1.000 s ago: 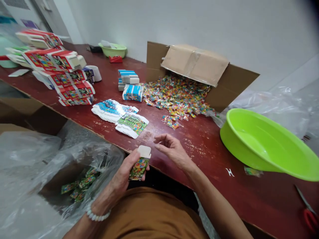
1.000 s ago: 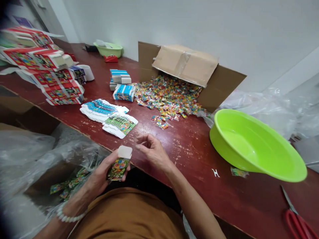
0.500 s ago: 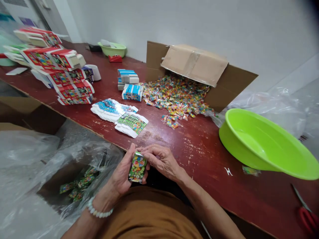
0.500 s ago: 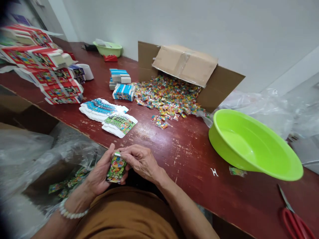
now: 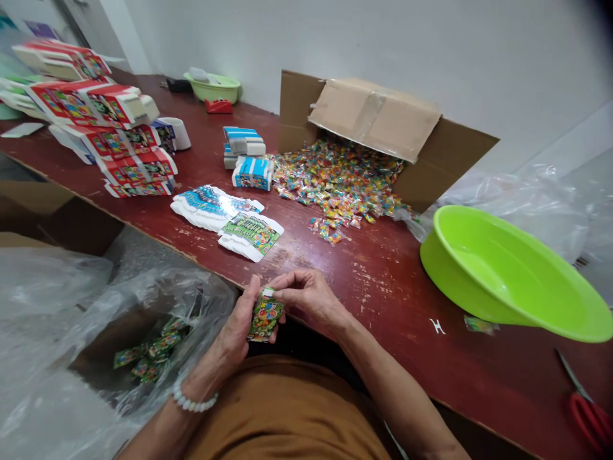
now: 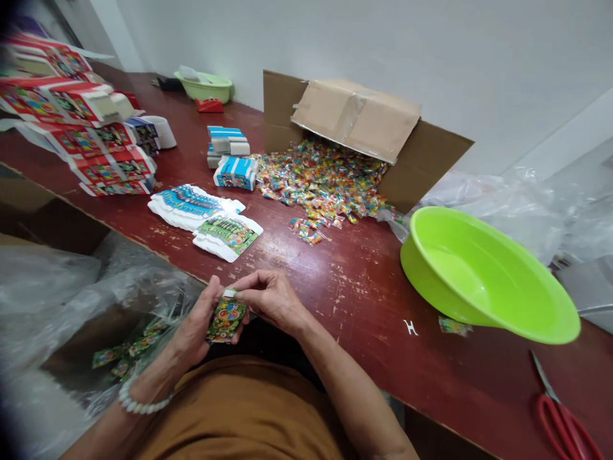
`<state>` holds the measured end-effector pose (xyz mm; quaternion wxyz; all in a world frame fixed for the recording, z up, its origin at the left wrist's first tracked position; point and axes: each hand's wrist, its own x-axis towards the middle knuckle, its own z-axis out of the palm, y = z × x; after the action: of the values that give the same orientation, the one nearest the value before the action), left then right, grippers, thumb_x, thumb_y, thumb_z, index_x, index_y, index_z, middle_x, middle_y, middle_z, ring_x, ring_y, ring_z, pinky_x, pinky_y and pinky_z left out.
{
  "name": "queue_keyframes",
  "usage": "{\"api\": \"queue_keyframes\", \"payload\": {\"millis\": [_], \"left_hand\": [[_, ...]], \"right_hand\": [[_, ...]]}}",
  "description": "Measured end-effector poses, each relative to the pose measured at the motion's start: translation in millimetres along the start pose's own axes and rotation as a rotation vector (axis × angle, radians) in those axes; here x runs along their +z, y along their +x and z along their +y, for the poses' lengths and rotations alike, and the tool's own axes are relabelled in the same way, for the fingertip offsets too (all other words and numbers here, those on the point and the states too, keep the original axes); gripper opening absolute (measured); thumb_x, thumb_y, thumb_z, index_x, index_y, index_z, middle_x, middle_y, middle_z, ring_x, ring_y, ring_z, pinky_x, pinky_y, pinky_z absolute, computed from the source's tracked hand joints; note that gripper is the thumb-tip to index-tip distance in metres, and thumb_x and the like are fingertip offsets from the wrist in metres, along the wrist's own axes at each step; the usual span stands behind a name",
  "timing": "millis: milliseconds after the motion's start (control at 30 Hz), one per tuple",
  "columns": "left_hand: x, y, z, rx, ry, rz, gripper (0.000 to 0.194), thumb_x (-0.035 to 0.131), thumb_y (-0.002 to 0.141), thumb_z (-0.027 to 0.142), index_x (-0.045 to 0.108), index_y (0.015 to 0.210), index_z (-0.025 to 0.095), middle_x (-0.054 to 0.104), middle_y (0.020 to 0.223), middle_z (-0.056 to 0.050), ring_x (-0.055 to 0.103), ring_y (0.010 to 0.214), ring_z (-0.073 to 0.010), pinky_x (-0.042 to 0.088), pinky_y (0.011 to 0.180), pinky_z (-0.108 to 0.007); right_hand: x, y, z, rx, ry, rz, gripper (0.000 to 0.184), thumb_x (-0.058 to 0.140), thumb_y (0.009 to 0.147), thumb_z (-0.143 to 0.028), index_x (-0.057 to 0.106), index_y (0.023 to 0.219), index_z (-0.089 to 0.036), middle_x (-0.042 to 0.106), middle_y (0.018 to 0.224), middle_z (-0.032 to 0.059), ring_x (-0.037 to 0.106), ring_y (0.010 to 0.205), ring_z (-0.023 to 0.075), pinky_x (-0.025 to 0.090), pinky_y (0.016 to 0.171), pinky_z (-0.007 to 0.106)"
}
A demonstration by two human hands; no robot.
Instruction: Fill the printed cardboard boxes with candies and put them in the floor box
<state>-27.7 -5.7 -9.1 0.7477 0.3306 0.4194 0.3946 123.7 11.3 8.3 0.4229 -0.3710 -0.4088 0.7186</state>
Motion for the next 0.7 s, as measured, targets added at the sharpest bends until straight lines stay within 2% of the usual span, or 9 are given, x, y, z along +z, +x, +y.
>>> {"api": "queue_keyframes", "payload": {"millis": [100,167,300,400,467,533,567,633,700], "left_hand": [[-0.4,0,-2,-0.006,0.017,0.008,0.071,0.058,0.084,0.073,0.072,0.115,0.011,0.068,0.056,-0.004,0.057,0.037,-0.0139,0.042,0.036,-0.021],[1.6,-2,0,-0.032,-0.012,0.041,0.066,0.061,0.086,0.064,0.067,0.127,0.013,0.066,0.054,-0.002,0.057,0.038,-0.0148,0.043,0.035,-0.021],[7.0,-4,9,-0.063,-0.195,0.082,0.054,0.066,0.084,0.039,0.063,0.132,0.014,0.073,0.074,-0.004,0.061,0.044,-0.0149,0.047,0.035,-0.023],[0.5,-4,11,-0.018,-0.180,0.100,0.059,0.066,0.082,0.038,0.058,0.136,0.015,0.074,0.082,-0.005,0.060,0.045,-0.0140,0.048,0.036,-0.023],[-16.3,-5,11,0.064,-0.076,0.152,0.063,0.065,0.082,0.045,0.056,0.137,0.015,0.070,0.073,-0.002,0.060,0.047,-0.0153,0.049,0.040,-0.025],[-44.7,-9,13,0.173,0.119,0.322,0.062,0.060,0.085,0.052,0.056,0.137,0.018,0.068,0.072,-0.002,0.063,0.055,-0.0185,0.052,0.047,-0.027],[-62.5,-12,14,0.214,0.254,0.445,0.061,0.057,0.087,0.054,0.056,0.137,0.020,0.070,0.078,-0.003,0.067,0.064,-0.0214,0.055,0.055,-0.030],[-100.6,-22,17,0.237,0.593,0.716,0.059,0.056,0.089,0.053,0.054,0.140,0.022,0.072,0.107,-0.009,0.069,0.100,-0.0316,0.057,0.081,-0.040],[-134.4,-34,18,0.209,0.838,0.865,0.064,0.052,0.091,0.053,0.047,0.146,0.021,0.063,0.135,-0.014,0.054,0.129,-0.0418,0.045,0.106,-0.053]], "right_hand": [[-3,0,0,-0.031,-0.035,-0.048,0.030,0.090,0.064,-0.041,0.072,0.069,-0.017,0.074,0.082,0.0036,0.063,0.058,0.0127,0.051,0.048,0.024],[-4,-3,1,-0.097,-0.125,-0.091,0.031,0.087,0.068,-0.046,0.072,0.070,-0.018,0.073,0.095,0.0040,0.062,0.062,0.0117,0.053,0.053,0.024],[-2,-10,17,-0.185,-0.210,-0.101,0.033,0.079,0.078,-0.053,0.074,0.090,-0.023,0.066,0.106,0.0026,0.060,0.064,0.0097,0.054,0.059,0.025],[-2,-4,31,-0.165,-0.195,-0.163,0.039,0.078,0.077,-0.056,0.071,0.102,-0.027,0.063,0.108,0.0023,0.065,0.073,0.0134,0.056,0.064,0.028],[-8,11,32,-0.167,-0.281,-0.166,0.040,0.073,0.082,-0.056,0.070,0.110,-0.027,0.065,0.104,0.0023,0.065,0.077,0.0149,0.056,0.069,0.030],[-18,38,24,-0.206,-0.464,-0.005,0.039,0.066,0.089,-0.051,0.068,0.118,-0.025,0.066,0.100,0.0025,0.063,0.078,0.0151,0.054,0.074,0.031],[-24,54,18,-0.236,-0.593,0.126,0.039,0.064,0.091,-0.047,0.066,0.122,-0.024,0.066,0.102,0.0031,0.063,0.080,0.0153,0.053,0.078,0.032],[-36,87,5,-0.272,-0.916,0.355,0.046,0.068,0.087,-0.041,0.062,0.129,-0.022,0.063,0.120,0.0076,0.063,0.094,0.0191,0.051,0.088,0.035],[-44,115,-4,-0.242,-1.160,0.465,0.057,0.070,0.086,-0.045,0.057,0.136,-0.021,0.057,0.133,0.0131,0.057,0.116,0.0273,0.046,0.099,0.041]]}}
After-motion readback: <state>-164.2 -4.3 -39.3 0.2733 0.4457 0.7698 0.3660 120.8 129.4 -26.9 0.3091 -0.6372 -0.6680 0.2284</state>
